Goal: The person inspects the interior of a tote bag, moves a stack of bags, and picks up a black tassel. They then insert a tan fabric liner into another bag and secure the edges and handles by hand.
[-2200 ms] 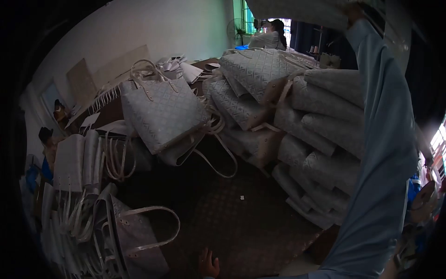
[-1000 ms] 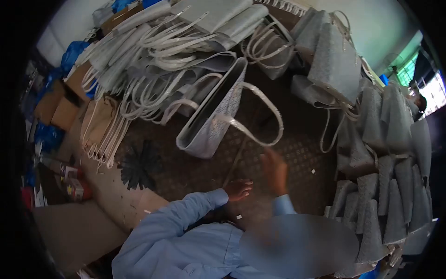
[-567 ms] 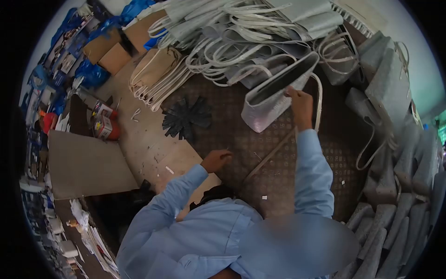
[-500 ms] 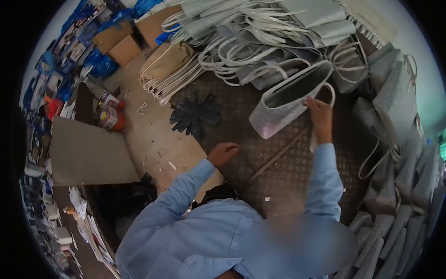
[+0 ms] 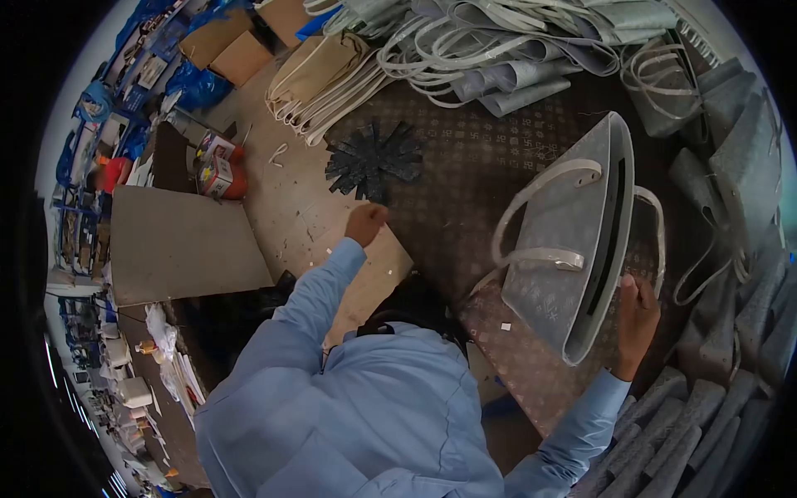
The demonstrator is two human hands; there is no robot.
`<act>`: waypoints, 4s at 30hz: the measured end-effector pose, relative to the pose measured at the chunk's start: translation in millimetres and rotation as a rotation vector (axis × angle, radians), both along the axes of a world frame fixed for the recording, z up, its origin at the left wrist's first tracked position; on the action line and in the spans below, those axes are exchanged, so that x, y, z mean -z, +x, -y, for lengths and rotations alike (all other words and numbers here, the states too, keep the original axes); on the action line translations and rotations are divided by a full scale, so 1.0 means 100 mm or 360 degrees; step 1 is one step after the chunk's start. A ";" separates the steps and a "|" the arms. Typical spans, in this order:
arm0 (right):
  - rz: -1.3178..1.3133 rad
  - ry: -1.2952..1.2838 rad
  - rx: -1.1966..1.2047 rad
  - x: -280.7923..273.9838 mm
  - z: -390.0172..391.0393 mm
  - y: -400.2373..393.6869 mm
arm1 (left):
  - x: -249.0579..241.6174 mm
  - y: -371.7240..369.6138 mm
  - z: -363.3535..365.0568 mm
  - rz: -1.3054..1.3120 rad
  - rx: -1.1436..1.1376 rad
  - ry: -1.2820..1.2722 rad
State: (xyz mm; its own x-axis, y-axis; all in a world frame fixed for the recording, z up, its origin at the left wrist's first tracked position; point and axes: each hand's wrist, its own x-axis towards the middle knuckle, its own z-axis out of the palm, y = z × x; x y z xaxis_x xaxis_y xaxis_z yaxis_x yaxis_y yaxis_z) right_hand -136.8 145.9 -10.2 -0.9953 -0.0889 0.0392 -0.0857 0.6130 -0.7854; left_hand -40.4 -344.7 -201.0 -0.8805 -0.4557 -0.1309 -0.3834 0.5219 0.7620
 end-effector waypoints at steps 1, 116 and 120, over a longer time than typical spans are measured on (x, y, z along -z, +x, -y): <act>-0.0368 0.0122 0.0110 -0.02 0.11 0.08 | -0.12 -0.08 0.19 -0.0065 -0.0164 -0.0181; 0.0707 -0.0266 -0.0588 2.07 2.52 0.85 | -0.24 -0.67 1.73 0.0351 -0.0001 0.0071; 0.0596 -0.0216 -0.0708 2.45 2.65 0.80 | 0.16 0.32 1.96 0.0528 -0.0160 0.0359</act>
